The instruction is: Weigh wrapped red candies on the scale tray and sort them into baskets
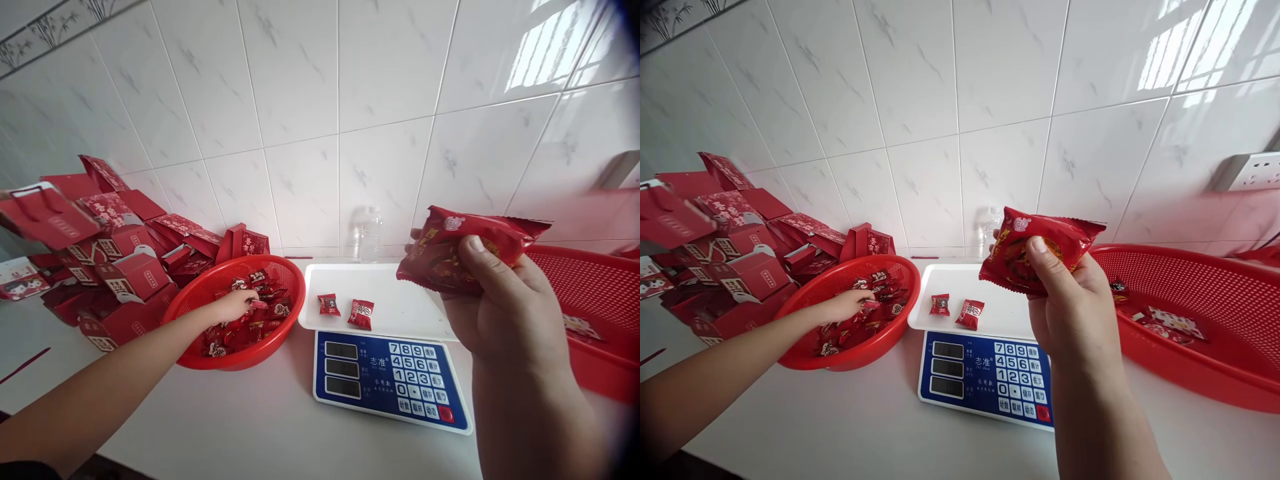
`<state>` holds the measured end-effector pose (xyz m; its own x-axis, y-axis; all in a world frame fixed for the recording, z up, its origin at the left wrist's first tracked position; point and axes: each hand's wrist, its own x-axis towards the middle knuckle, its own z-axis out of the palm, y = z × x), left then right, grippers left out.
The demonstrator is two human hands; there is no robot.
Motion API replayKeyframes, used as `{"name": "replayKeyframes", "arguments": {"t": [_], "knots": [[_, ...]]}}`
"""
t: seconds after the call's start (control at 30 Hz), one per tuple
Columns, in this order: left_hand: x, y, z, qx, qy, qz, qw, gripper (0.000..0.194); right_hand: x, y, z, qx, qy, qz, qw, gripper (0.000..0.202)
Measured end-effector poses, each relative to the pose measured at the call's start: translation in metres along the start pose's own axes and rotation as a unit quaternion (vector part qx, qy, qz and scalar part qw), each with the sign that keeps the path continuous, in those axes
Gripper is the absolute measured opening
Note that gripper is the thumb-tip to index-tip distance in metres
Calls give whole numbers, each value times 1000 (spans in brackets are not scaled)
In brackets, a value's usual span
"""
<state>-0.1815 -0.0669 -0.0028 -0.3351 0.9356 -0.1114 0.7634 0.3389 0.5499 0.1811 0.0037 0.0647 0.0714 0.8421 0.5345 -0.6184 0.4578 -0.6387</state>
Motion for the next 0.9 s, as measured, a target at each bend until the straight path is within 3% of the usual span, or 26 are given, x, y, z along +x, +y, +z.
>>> {"name": "replayKeyframes", "arguments": {"t": [0.13,0.5,0.6,0.77,0.9], "knots": [[-4,4,-13,-57,-26,-27,998,32,-1,-1,0,-4,1,14,1000,21],[-11,18,-14,-193,-60,-40,979,27,-1,3,0,-16,-17,14,1000,13],[-14,20,-16,-225,-76,-48,970,43,0,3,0,-20,-19,11,1000,13],[-16,24,-12,-288,-86,-93,949,47,-1,1,1,-26,-16,19,999,13],[-18,36,-10,-374,-64,-88,921,43,-1,3,1,-26,-16,15,999,14]]}}
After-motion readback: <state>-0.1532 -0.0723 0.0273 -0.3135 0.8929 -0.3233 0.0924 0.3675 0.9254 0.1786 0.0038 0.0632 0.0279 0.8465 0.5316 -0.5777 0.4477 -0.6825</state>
